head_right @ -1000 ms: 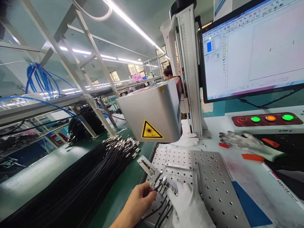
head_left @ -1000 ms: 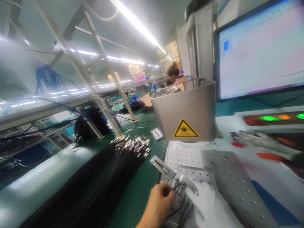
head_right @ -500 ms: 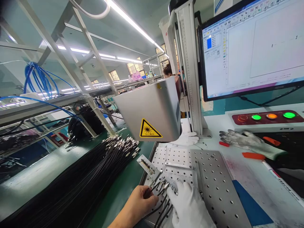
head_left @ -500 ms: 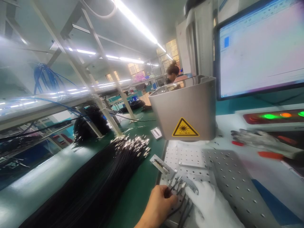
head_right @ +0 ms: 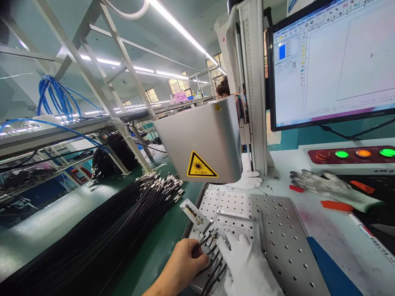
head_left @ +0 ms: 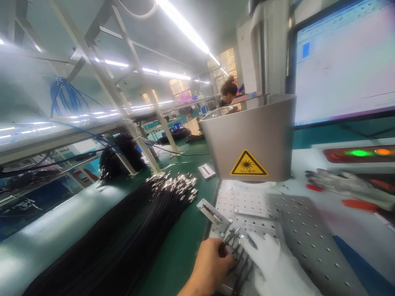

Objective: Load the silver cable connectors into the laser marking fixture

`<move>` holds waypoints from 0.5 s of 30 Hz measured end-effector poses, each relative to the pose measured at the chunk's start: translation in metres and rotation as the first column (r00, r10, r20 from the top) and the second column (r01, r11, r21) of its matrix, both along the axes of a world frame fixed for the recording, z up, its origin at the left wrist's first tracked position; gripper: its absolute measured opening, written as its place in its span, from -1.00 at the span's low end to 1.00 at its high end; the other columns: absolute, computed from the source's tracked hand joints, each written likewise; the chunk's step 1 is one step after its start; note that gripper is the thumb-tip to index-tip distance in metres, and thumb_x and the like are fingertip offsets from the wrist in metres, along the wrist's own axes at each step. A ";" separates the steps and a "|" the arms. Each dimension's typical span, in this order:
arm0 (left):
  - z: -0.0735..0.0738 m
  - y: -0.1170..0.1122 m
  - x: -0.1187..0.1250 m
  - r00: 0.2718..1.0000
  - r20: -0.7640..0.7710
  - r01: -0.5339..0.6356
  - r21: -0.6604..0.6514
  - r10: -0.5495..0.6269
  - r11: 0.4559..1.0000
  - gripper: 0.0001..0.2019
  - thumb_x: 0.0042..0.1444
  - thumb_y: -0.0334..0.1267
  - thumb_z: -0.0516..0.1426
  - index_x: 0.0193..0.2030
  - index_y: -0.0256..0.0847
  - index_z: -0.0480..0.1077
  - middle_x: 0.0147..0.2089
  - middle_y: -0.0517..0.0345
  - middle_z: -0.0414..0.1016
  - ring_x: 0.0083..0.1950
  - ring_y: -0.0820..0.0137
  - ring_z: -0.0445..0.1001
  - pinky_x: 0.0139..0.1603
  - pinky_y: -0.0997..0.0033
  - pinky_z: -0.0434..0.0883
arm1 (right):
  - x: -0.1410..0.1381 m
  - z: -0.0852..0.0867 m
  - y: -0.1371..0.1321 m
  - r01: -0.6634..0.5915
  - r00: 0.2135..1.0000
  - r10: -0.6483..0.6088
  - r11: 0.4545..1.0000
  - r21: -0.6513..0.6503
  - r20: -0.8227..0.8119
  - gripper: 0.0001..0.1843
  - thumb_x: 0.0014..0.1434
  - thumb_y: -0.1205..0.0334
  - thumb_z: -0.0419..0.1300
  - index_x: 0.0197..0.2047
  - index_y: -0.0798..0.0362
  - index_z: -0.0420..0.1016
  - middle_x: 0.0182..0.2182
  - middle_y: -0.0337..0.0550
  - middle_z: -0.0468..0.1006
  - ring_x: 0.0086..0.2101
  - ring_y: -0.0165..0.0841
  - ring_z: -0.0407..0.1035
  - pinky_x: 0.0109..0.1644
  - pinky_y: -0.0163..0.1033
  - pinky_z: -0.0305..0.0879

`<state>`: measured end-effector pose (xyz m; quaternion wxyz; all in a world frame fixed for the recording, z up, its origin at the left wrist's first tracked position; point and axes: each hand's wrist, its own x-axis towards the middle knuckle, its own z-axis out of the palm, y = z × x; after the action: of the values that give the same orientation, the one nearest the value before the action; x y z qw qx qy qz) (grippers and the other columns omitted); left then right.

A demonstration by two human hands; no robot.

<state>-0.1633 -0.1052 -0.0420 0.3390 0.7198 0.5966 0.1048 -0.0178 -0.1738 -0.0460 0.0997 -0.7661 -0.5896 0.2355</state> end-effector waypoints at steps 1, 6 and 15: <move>0.000 -0.001 0.000 1.000 -0.006 0.002 0.001 -0.002 1.000 -0.91 -0.09 -0.39 0.06 -0.53 -0.29 0.18 -0.51 0.23 0.20 -0.42 0.53 0.14 -0.41 0.49 0.07 | 0.003 0.000 0.002 -0.033 0.999 0.032 0.999 -0.026 -0.032 -0.27 0.01 0.21 -0.29 0.25 -0.50 0.01 0.27 -0.75 -0.21 0.15 -0.51 -0.22 0.48 -0.02 -0.04; 0.007 -0.002 -0.002 0.996 0.090 0.036 -0.111 -0.026 0.993 -0.87 -0.01 -0.35 0.07 -0.50 -0.28 0.16 -0.51 0.22 0.16 -0.45 0.54 0.10 -0.46 0.50 0.04 | 0.010 -0.013 0.012 -0.032 0.997 0.032 0.999 -0.002 -0.073 -0.28 -0.04 0.18 -0.22 0.22 -0.50 0.06 0.28 -0.55 -0.19 0.21 -0.39 -0.25 0.48 0.00 -0.12; 0.003 0.006 0.005 0.984 0.163 0.114 -0.246 -0.075 0.963 -0.83 0.07 -0.32 -0.01 -0.51 -0.27 0.11 -0.56 0.21 0.10 -0.53 0.56 0.03 -0.55 0.47 -0.06 | 0.013 -0.022 0.012 -0.080 0.995 0.081 0.997 0.014 -0.060 -0.25 -0.03 0.21 -0.24 0.23 -0.51 0.04 0.28 -0.49 -0.16 0.26 -0.43 -0.20 0.52 -0.01 -0.04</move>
<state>-0.1579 -0.0996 -0.0390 0.4778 0.6879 0.5424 0.0658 -0.0049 -0.1618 -0.0683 0.1122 -0.7337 -0.6181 0.2590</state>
